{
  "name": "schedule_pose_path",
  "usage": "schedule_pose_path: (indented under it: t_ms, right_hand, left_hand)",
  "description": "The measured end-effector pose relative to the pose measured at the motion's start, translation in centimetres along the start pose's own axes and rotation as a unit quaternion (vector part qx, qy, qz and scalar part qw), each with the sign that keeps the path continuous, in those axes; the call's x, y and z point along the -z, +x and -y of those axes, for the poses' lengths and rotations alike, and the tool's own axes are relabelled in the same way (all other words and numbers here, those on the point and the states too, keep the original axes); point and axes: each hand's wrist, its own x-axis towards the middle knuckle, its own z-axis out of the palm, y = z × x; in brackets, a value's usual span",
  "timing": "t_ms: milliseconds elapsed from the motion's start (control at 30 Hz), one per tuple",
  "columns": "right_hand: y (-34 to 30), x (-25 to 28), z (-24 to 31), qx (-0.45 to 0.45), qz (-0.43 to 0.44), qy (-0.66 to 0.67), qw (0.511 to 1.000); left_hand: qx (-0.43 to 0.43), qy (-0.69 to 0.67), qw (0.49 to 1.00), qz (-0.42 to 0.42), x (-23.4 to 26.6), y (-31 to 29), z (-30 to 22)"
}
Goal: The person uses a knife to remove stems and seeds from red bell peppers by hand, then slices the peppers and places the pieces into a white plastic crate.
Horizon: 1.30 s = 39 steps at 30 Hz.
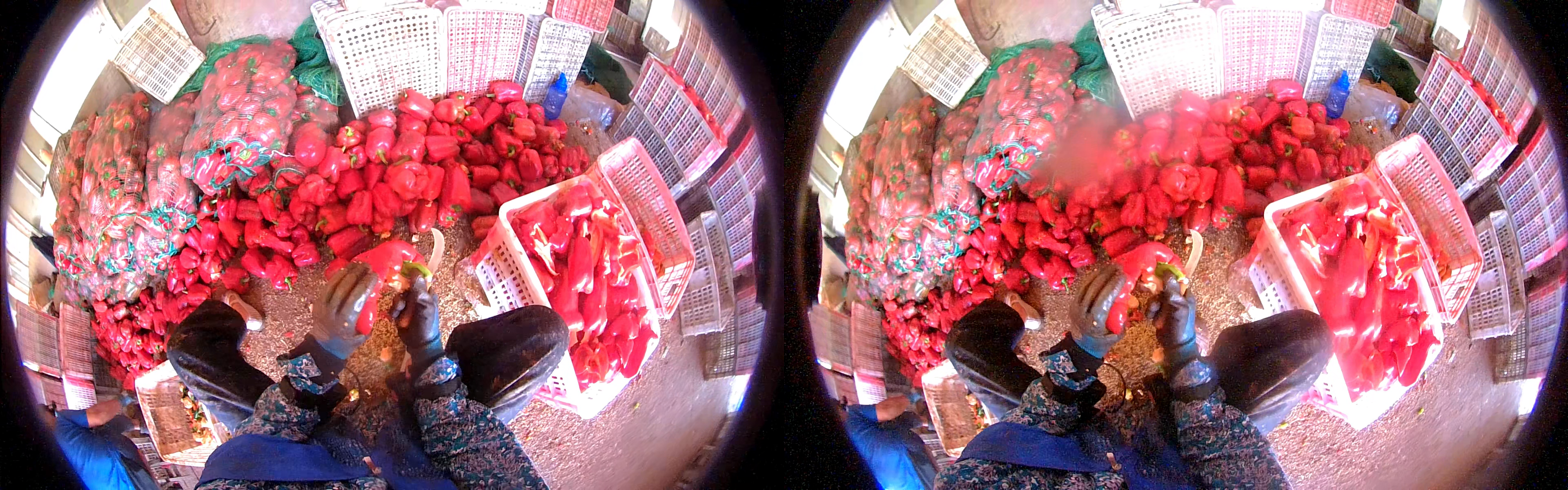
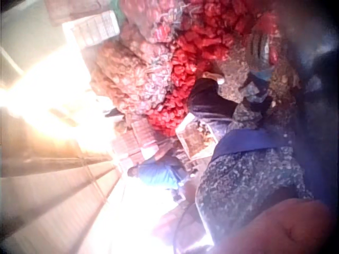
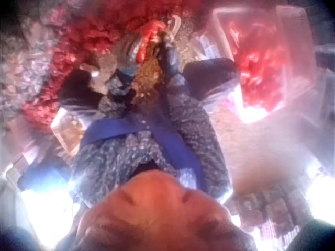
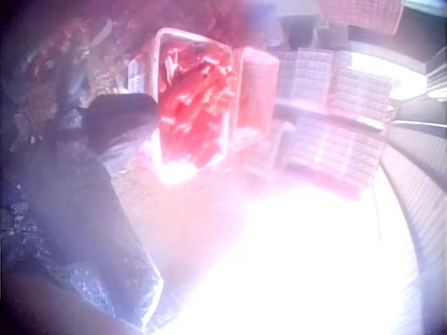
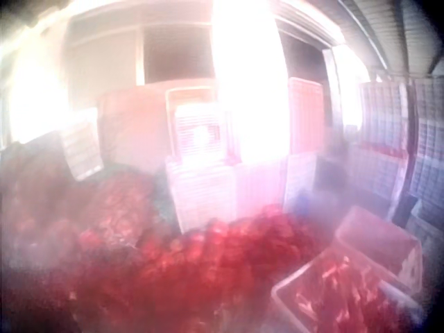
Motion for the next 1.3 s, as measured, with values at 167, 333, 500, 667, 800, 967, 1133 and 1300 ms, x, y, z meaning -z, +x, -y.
schedule_pose_path:
  t_ms: [167, 333, 500, 667, 800, 967, 1133, 1300]
  right_hand:
    - [0.7, 0.8, -0.3, 0.02, -0.046, -0.031, 0.998]
    - [0.4, -0.2, 0.0, 0.027, -0.094, -0.11, 0.989]
    - [0.2, -1.0, 0.9, 0.091, -0.12, -0.181, 0.972]
    - [-0.6, -1.9, 1.8, 0.052, -0.081, -0.153, 0.984]
    - [-0.4, 0.1, 1.2, 0.1, 0.022, -0.152, 0.983]
    - [-2.1, -1.8, 3.6, 0.04, 0.026, -0.164, 0.985]
    - [-0.3, -1.4, 4.1, 0.033, -0.041, -0.288, 0.956]
    - [0.0, 0.4, 1.3, -0.094, 0.099, -0.177, 0.975]
  left_hand:
    - [-0.011, 0.005, 1.0, 0.027, -0.2, -0.7, -0.9]
    - [-0.011, 0.014, 0.999, 0.041, -0.4, -1.4, -1.3]
    - [0.087, -0.069, 0.994, 0.002, -0.6, -1.7, -1.1]
    - [0.213, -0.125, 0.969, -0.012, -0.4, -3.0, -0.4]
    - [0.351, -0.301, 0.883, -0.079, 1.1, -0.4, -1.7]
    - [0.426, -0.409, 0.791, -0.162, 1.5, -3.8, 0.9]
    - [0.44, -0.352, 0.803, -0.194, 3.6, -3.7, 4.0]
    - [0.404, -0.44, 0.785, -0.164, 4.7, -3.2, 4.5]
